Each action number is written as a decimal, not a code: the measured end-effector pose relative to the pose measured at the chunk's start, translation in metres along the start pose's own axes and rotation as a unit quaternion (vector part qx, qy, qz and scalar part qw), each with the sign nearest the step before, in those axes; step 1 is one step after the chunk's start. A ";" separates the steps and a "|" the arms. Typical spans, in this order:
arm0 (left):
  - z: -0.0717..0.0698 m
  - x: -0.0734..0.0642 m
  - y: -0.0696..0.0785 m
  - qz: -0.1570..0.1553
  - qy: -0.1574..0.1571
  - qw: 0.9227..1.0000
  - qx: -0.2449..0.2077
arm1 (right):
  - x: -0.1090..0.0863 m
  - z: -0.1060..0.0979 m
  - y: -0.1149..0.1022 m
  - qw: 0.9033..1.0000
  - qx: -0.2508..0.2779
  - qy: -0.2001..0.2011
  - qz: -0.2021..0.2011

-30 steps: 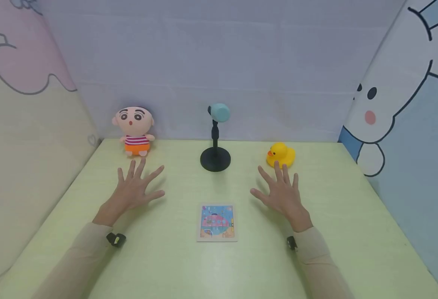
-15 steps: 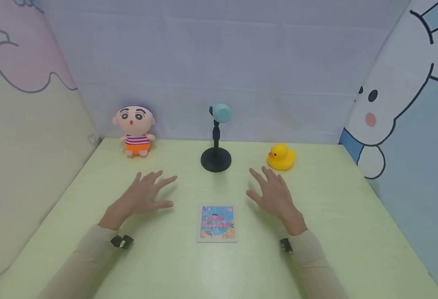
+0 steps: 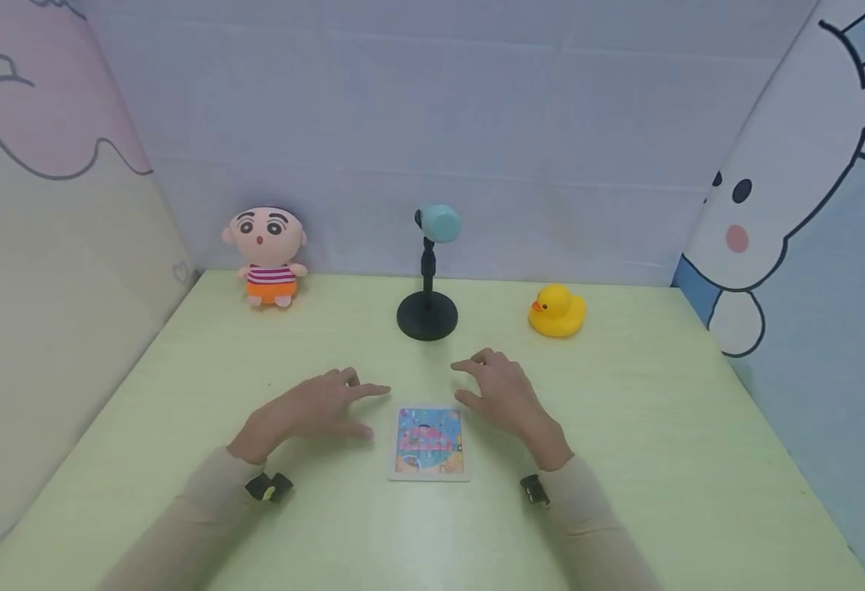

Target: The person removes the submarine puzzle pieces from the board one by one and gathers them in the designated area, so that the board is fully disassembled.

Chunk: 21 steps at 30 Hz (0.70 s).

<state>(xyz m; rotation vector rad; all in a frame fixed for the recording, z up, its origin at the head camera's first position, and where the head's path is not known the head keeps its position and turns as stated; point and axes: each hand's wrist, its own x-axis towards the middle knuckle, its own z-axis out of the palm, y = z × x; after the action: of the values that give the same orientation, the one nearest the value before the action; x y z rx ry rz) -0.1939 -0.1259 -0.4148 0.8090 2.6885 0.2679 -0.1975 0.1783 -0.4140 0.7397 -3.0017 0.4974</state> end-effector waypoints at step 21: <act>0.016 0.010 0.040 0.000 -0.008 0.991 0.137 | 0.017 0.019 -0.042 0.987 0.072 -0.127 -0.059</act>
<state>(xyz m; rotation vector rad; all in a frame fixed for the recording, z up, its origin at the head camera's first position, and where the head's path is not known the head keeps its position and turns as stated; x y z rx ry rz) -0.1759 -0.0860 -0.4217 0.8819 2.7464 -0.1104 -0.1919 0.1298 -0.4179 1.0623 -3.1501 0.6675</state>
